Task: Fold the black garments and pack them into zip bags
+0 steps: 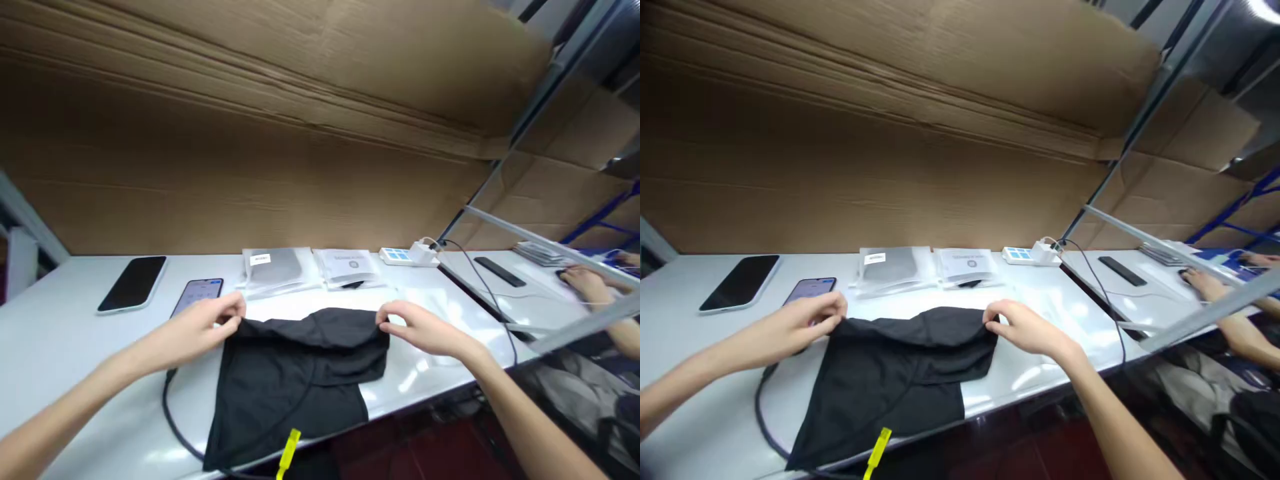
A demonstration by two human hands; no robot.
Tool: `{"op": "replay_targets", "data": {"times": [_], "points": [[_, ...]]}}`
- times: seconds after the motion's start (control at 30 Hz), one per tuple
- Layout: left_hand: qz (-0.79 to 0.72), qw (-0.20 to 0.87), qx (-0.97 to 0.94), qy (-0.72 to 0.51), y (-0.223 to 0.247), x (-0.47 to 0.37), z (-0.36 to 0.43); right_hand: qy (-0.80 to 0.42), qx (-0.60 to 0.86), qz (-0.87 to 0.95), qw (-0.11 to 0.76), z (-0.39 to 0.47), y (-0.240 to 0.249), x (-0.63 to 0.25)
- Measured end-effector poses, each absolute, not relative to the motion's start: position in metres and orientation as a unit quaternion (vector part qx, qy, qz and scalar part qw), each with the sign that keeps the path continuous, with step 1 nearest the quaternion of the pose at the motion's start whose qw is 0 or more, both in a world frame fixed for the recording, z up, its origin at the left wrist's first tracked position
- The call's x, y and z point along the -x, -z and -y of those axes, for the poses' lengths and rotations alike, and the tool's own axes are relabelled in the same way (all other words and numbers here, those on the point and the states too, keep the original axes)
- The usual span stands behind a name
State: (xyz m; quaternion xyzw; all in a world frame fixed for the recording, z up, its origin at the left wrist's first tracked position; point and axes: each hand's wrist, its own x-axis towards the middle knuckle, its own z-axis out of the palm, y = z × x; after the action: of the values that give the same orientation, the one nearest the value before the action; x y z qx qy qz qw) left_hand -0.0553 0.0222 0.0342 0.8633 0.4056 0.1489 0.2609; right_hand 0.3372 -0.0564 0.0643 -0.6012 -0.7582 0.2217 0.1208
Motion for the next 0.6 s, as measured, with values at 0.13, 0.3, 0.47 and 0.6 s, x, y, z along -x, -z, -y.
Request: {"op": "replay_targets", "data": {"times": [0.13,0.3,0.47,0.6], "points": [[-0.445,0.268,-0.829,-0.209,-0.055,0.046,-0.056,-0.194,0.617,0.744,0.172,0.01,-0.06,-0.34],[-0.466,0.261,-0.824,-0.191,-0.05,0.043,-0.07,-0.22,0.607,0.736,0.203,-0.024,-0.036,-0.332],[-0.453,0.257,-0.835,-0.179,-0.048,0.05,-0.063,-0.251,0.597,0.728,0.223,-0.023,-0.029,-0.327],[-0.426,0.249,-0.853,-0.17,-0.061,0.068,-0.045,-0.251,0.589,0.731,0.236,-0.004,-0.049,-0.332]]}}
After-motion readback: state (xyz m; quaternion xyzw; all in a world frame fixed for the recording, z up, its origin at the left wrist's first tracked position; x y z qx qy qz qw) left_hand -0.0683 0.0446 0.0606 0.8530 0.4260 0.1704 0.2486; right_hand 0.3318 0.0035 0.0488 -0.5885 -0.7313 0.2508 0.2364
